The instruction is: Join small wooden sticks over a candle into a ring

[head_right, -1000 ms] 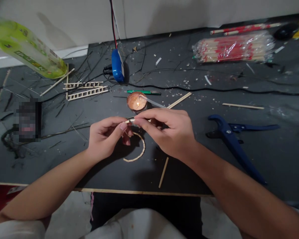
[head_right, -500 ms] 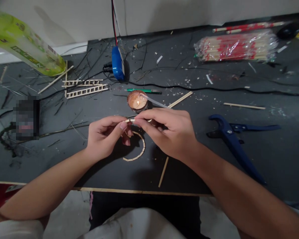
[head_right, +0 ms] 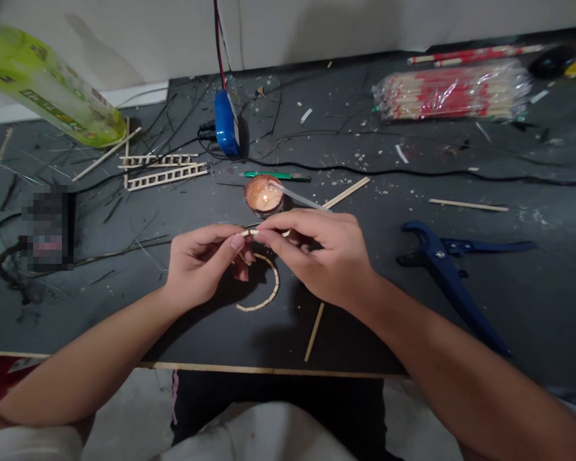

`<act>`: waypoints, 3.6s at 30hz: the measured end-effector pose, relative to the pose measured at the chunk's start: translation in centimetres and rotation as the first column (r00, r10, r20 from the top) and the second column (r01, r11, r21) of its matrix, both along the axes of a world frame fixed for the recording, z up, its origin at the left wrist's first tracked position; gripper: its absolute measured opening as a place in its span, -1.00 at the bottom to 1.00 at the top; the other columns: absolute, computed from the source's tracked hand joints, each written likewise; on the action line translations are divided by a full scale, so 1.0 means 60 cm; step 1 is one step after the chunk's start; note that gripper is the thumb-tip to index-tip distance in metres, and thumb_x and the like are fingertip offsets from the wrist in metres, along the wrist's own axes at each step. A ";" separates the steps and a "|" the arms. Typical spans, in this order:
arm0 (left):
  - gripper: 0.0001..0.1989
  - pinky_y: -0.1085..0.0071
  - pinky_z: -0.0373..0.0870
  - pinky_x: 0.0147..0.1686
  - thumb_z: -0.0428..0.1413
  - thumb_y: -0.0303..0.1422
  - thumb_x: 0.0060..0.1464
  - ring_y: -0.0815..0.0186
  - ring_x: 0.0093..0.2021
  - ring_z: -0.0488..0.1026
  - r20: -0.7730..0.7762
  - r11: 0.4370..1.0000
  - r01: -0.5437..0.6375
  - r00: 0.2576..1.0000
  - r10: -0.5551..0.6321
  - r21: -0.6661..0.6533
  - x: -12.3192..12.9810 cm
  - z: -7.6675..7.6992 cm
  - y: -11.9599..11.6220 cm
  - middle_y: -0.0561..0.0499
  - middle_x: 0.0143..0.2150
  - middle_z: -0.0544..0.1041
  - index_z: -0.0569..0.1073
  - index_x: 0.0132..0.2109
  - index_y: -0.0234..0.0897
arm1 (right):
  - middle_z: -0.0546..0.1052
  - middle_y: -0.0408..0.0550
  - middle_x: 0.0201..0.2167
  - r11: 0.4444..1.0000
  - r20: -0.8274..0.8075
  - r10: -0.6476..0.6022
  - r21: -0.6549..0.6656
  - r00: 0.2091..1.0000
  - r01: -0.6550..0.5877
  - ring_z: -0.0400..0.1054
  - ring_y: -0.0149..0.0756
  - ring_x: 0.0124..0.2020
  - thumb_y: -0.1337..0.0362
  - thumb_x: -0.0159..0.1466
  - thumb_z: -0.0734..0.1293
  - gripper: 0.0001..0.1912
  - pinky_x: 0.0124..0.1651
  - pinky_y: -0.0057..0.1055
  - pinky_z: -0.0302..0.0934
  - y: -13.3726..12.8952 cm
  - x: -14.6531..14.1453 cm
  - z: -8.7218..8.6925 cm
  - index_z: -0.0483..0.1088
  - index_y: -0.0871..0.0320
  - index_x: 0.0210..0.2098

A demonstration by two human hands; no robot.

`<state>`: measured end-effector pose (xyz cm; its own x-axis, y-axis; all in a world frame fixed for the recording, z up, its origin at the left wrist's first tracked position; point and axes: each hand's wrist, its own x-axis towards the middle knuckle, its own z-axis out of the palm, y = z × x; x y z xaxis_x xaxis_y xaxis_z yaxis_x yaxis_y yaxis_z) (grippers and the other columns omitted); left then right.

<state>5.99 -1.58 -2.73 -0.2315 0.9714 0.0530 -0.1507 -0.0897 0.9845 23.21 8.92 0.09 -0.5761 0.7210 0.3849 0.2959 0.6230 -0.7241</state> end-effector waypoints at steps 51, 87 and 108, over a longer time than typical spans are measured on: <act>-0.72 0.36 0.61 -0.08 0.20 -0.59 0.24 0.30 -0.13 0.63 -0.668 0.881 0.139 0.708 0.231 0.452 -0.036 0.016 0.004 -0.10 -0.09 0.68 0.63 0.03 -0.25 | 0.66 -0.14 -0.31 0.966 -0.110 0.257 0.070 0.960 -0.251 0.45 -0.36 -0.50 0.29 0.23 0.50 -0.75 -0.44 -0.36 0.38 0.010 0.015 0.002 0.57 -0.05 -0.10; -0.87 0.51 0.52 -0.59 0.25 -0.35 0.28 0.43 -0.48 0.57 -0.152 0.994 -0.034 0.987 0.049 0.101 -0.016 0.010 -0.001 -0.10 -0.12 0.63 0.69 -0.10 -0.23 | 0.63 -0.13 -0.36 0.975 -0.112 0.188 0.137 0.976 -0.173 0.44 -0.36 -0.51 0.24 0.22 0.51 -0.61 -0.43 -0.39 0.36 0.015 0.021 0.002 0.54 0.00 0.06; -0.82 0.56 0.09 -0.77 0.32 -0.25 0.16 0.51 -0.70 0.30 0.296 0.975 -0.056 0.948 0.119 -0.213 -0.039 0.012 0.016 0.12 -0.57 0.42 0.65 -0.25 -0.30 | 0.61 -0.15 -0.38 0.980 0.246 0.195 -0.007 0.949 -0.200 0.42 -0.40 -0.45 0.18 0.32 0.45 -0.81 -0.34 -0.40 0.24 0.010 0.004 -0.028 0.62 0.08 -0.12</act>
